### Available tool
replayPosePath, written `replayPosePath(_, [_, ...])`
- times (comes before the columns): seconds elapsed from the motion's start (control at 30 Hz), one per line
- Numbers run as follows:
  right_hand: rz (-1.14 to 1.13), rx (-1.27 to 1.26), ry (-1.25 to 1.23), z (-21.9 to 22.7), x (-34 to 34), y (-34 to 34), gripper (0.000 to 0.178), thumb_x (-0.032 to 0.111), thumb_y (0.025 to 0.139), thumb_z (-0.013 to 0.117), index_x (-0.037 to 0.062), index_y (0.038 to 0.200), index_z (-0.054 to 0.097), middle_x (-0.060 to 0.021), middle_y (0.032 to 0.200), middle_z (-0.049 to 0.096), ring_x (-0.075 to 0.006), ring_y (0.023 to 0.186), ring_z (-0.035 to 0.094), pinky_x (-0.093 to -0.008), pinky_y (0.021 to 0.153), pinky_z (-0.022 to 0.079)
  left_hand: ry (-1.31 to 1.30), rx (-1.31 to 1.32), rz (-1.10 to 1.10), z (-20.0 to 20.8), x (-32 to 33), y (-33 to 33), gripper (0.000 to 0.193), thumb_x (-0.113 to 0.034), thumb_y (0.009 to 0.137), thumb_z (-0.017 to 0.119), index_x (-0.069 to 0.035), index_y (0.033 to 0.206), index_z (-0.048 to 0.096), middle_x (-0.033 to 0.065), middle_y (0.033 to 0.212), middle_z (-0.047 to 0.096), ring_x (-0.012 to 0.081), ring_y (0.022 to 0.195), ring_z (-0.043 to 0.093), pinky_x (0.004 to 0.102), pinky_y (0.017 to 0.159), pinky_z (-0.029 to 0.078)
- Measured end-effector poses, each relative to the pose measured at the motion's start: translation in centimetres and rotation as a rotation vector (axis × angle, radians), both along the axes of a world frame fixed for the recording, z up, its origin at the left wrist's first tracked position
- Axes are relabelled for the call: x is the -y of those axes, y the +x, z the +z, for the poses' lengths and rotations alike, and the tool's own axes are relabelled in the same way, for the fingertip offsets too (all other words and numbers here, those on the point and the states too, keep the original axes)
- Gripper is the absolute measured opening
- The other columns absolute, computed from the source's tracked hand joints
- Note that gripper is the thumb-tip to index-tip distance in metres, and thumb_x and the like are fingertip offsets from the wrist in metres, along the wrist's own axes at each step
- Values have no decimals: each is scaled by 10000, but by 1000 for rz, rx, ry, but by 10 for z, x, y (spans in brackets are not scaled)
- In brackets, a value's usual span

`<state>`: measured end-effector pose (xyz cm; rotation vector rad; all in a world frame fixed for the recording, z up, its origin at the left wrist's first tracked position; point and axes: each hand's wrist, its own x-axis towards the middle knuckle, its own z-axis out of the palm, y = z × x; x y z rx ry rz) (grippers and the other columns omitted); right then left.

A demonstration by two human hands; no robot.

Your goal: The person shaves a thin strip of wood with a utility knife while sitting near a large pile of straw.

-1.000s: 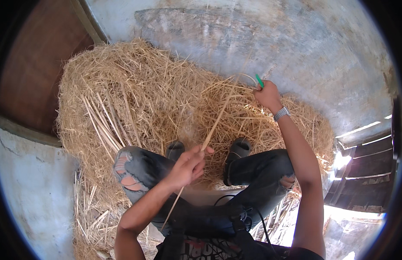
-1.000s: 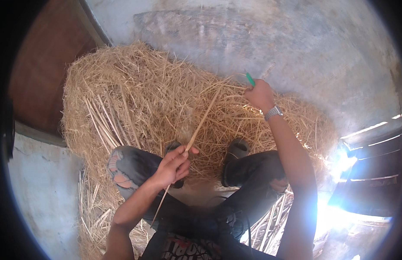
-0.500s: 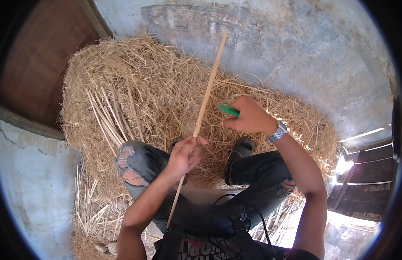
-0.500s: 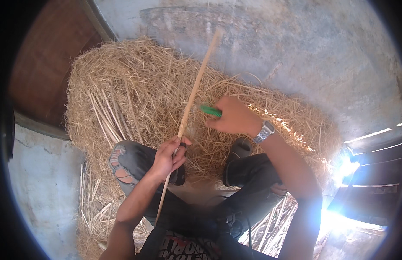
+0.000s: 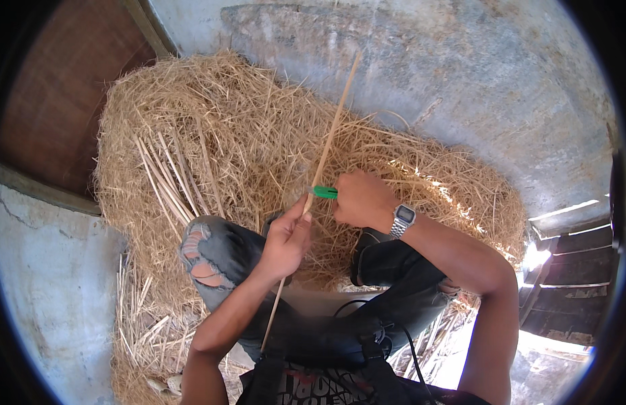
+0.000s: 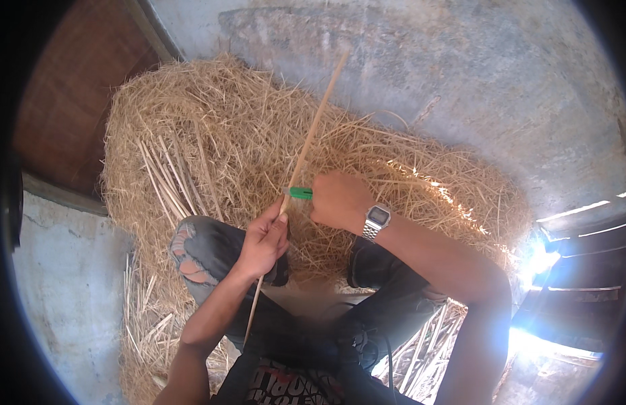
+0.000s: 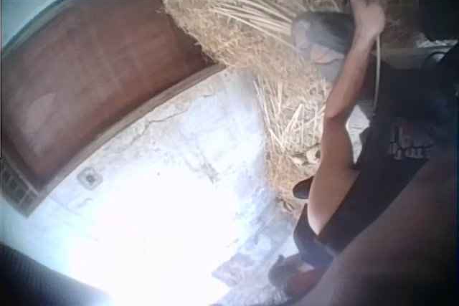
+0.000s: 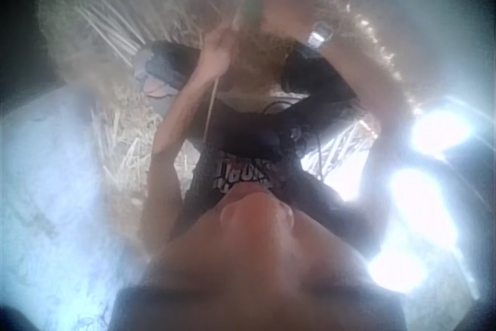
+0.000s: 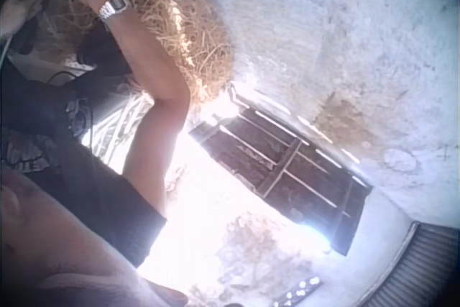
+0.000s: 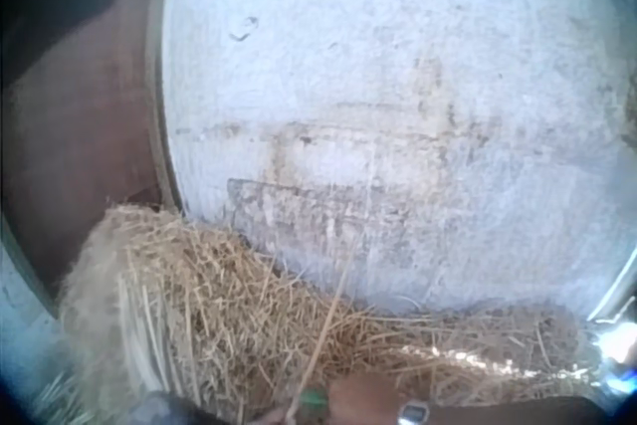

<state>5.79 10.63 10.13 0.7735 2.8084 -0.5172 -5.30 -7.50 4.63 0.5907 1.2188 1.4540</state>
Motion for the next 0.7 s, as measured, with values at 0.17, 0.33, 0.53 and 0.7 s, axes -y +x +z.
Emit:
replayPosePath(0.17, [-40,61,32,-2,-3,-9,197,163,740,734,-16,822,724,-214,799,723,-385,754,741,-480,656,602,-33,-58,20,4,1,-1,510,-117,1107,447,-65,1603,340,-88,635,361,21,494,327,221,461,301])
replayPosePath(0.33, [-25,-14,34,-9,-5,-12,183,159,705,748,-12,757,707,-232,731,692,-404,715,718,-491,636,590,-56,-105,37,6,1,-2,519,-128,1106,445,-28,1600,322,-78,633,321,34,479,288,228,458,294])
replayPosePath(0.53, [-26,-24,39,-4,-8,-17,178,146,726,743,-19,779,700,-224,737,693,-380,701,719,-480,607,584,-66,-165,54,8,3,-5,523,-101,1094,457,-46,1600,339,-82,692,393,26,558,369,219,501,345])
replayPosePath(0.7, [-257,-90,140,-11,-69,-7,191,135,782,700,-41,856,706,-241,773,700,-375,732,727,-477,639,591,-145,-436,-74,18,19,1,496,-115,1083,495,-25,1563,410,-67,697,430,23,603,415,217,538,365])
